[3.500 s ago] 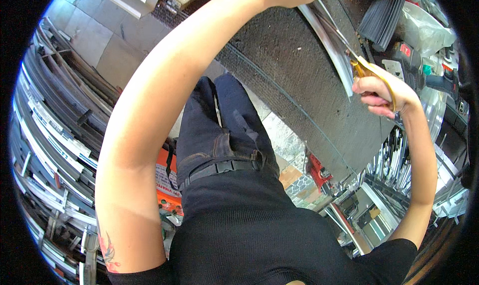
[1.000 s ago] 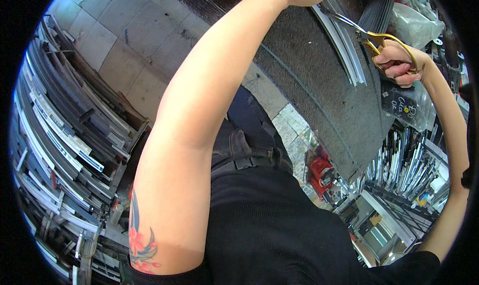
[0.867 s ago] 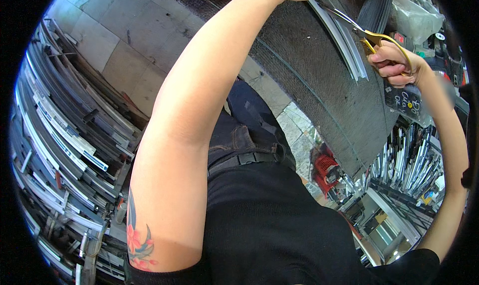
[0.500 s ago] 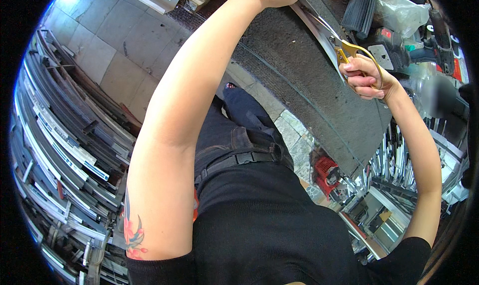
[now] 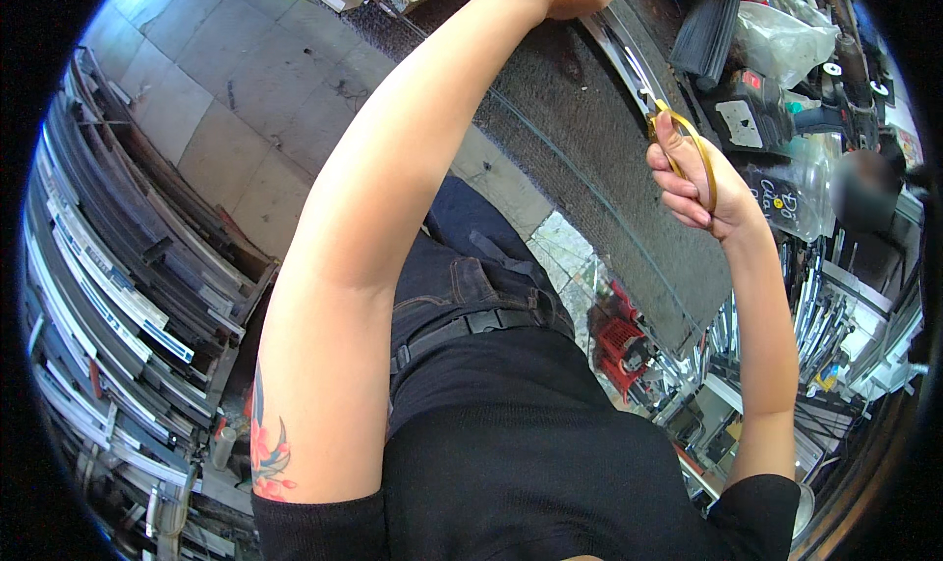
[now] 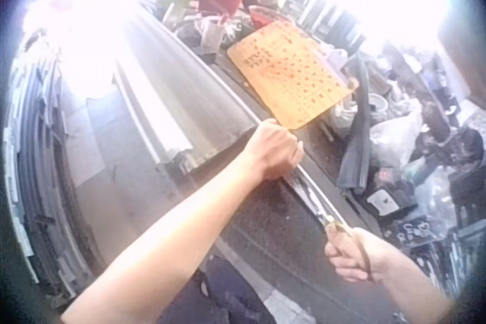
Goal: The person assembles aluminum window frame profiles by inserting small metal clips into the profile ends and trimming excess material with scissors. They handle several long profiles, aligning and cutting them on a workbench in a workshop setting.
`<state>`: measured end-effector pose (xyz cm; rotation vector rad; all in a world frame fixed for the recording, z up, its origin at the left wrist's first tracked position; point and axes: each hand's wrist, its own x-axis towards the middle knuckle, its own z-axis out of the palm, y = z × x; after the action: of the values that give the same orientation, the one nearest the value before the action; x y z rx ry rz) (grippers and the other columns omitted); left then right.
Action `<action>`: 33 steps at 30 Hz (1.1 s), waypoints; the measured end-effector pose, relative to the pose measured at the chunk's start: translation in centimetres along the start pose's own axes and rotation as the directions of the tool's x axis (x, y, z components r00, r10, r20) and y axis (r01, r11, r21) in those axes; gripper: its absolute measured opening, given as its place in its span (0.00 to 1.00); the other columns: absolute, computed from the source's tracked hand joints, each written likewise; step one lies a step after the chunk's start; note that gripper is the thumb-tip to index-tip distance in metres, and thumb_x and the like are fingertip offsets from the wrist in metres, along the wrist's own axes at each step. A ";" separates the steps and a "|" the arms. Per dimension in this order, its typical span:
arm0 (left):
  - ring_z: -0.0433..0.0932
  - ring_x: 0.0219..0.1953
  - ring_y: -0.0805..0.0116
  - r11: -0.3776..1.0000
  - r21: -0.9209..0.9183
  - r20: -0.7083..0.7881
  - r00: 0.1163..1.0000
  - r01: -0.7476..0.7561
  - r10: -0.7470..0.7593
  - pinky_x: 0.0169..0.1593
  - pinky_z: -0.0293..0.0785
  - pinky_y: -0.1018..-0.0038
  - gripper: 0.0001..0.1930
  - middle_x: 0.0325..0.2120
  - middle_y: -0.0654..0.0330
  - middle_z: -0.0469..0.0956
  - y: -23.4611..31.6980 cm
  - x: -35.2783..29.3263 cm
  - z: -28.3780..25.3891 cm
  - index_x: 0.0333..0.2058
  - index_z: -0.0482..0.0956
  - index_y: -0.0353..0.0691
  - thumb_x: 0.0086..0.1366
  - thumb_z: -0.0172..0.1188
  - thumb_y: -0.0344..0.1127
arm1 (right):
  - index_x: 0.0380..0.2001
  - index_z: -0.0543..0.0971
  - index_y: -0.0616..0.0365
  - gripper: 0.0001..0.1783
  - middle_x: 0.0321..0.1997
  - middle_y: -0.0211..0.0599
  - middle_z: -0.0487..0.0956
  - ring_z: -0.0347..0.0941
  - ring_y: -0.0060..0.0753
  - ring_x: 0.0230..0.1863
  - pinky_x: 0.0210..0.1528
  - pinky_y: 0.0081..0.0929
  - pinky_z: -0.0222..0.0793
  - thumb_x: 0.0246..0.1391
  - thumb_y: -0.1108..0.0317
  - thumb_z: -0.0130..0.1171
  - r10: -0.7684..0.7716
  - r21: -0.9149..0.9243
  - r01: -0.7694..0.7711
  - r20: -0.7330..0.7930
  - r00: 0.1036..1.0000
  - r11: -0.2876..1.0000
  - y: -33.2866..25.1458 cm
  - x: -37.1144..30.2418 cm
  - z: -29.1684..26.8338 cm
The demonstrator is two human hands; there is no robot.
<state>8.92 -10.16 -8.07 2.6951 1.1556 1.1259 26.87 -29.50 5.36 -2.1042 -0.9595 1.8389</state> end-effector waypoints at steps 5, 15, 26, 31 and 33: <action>0.81 0.21 0.52 0.996 0.062 0.011 0.998 -0.058 0.057 0.36 0.73 0.56 0.24 0.16 0.51 0.80 0.0 -0.1 0.2 0.12 0.79 0.43 0.66 0.50 0.42 | 0.27 0.71 0.56 0.31 0.12 0.18 0.61 0.54 0.13 0.05 0.07 0.17 0.49 0.67 0.37 0.54 -0.051 -0.123 0.047 -0.028 0.998 0.991 0.6 1.0 0.0; 0.83 0.23 0.53 0.987 0.054 0.055 0.987 -0.151 0.148 0.35 0.74 0.57 0.22 0.16 0.53 0.81 -0.6 0.0 -0.5 0.13 0.80 0.44 0.66 0.50 0.41 | 0.47 0.82 0.65 0.19 0.28 0.52 0.77 0.76 0.51 0.31 0.36 0.44 0.71 0.69 0.59 0.52 -0.352 -0.878 -0.116 -0.302 0.886 0.464 -2.5 1.2 2.6; 0.81 0.29 0.60 0.981 -0.121 -0.227 0.966 -0.151 0.121 0.43 0.70 0.59 0.16 0.21 0.60 0.80 -0.5 -1.5 -0.7 0.16 0.76 0.46 0.63 0.53 0.39 | 0.22 0.66 0.56 0.32 0.09 0.21 0.62 0.56 0.16 0.03 0.05 0.20 0.52 0.67 0.39 0.57 0.075 -0.604 -0.095 -0.058 0.995 0.791 -5.0 -0.5 -1.7; 0.78 0.33 0.61 0.981 -0.077 -0.179 0.971 -0.176 0.160 0.47 0.68 0.61 0.15 0.24 0.61 0.80 -0.4 -1.6 -1.0 0.18 0.76 0.46 0.64 0.52 0.39 | 0.26 0.68 0.56 0.30 0.10 0.19 0.61 0.55 0.12 0.06 0.04 0.17 0.49 0.65 0.41 0.61 0.067 -0.037 -0.063 0.123 0.990 0.997 -1.7 1.2 -3.3; 0.78 0.34 0.60 0.980 -0.070 -0.175 0.970 -0.185 0.171 0.47 0.68 0.61 0.16 0.23 0.61 0.80 -0.3 -1.6 -1.3 0.18 0.76 0.47 0.65 0.52 0.39 | 0.28 0.68 0.54 0.27 0.15 0.23 0.66 0.59 0.10 0.08 0.04 0.16 0.51 0.67 0.43 0.60 0.022 0.010 -0.023 0.113 0.993 1.000 -0.8 1.6 -2.4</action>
<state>7.16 -11.27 -8.14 2.7265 0.8700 1.4175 28.90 -27.37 5.02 -2.0309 -0.9511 1.9889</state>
